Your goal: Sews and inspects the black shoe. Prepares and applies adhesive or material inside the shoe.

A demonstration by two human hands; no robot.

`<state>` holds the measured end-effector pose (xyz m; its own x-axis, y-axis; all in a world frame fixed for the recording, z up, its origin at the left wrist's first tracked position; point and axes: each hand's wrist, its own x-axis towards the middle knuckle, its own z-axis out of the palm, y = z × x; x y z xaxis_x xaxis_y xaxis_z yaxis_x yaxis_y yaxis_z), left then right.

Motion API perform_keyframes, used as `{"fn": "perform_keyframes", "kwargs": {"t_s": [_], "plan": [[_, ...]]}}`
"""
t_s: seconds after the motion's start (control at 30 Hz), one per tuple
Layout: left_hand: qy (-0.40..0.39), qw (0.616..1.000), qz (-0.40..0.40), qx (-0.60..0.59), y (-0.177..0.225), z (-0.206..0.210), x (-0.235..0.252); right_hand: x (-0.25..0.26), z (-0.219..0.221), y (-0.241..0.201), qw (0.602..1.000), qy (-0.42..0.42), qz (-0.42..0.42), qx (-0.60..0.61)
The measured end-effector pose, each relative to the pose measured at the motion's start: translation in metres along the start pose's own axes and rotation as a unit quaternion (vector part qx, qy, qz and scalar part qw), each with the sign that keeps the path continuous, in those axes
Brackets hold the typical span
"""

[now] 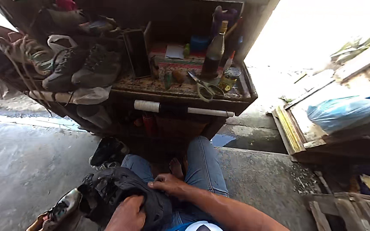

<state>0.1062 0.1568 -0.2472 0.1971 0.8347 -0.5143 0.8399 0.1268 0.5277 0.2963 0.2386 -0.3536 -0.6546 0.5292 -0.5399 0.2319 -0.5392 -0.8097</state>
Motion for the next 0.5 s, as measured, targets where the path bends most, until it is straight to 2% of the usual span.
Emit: {"fn": "perform_keyframes", "kwargs": {"t_s": [0.1, 0.17, 0.27, 0.37, 0.43, 0.5], "plan": [[-0.011, 1.000, -0.005, -0.011, -0.003, 0.007, 0.010, -0.010, -0.025, -0.023, 0.991, 0.054, -0.030, -0.116], [0.001, 1.000, 0.006, -0.021, -0.006, 0.006, 0.014, -0.034, -0.048, -0.068, 0.969, 0.097, -0.090, -0.209], [0.057, 0.997, 0.037, -0.045, -0.015, 0.003, 0.010, -0.059, -0.091, -0.149, 0.900, 0.222, -0.169, -0.335], [0.102, 0.993, 0.040, -0.044, -0.015, -0.004, -0.003, -0.058, -0.130, -0.223, 0.800, 0.341, -0.237, -0.432], [0.125, 0.991, 0.019, -0.032, -0.013, -0.007, -0.009, -0.041, -0.150, -0.262, 0.749, 0.384, -0.233, -0.488], [0.155, 0.988, -0.008, -0.017, -0.012, -0.010, -0.010, -0.015, -0.168, -0.282, 0.718, 0.404, -0.205, -0.528]]}}
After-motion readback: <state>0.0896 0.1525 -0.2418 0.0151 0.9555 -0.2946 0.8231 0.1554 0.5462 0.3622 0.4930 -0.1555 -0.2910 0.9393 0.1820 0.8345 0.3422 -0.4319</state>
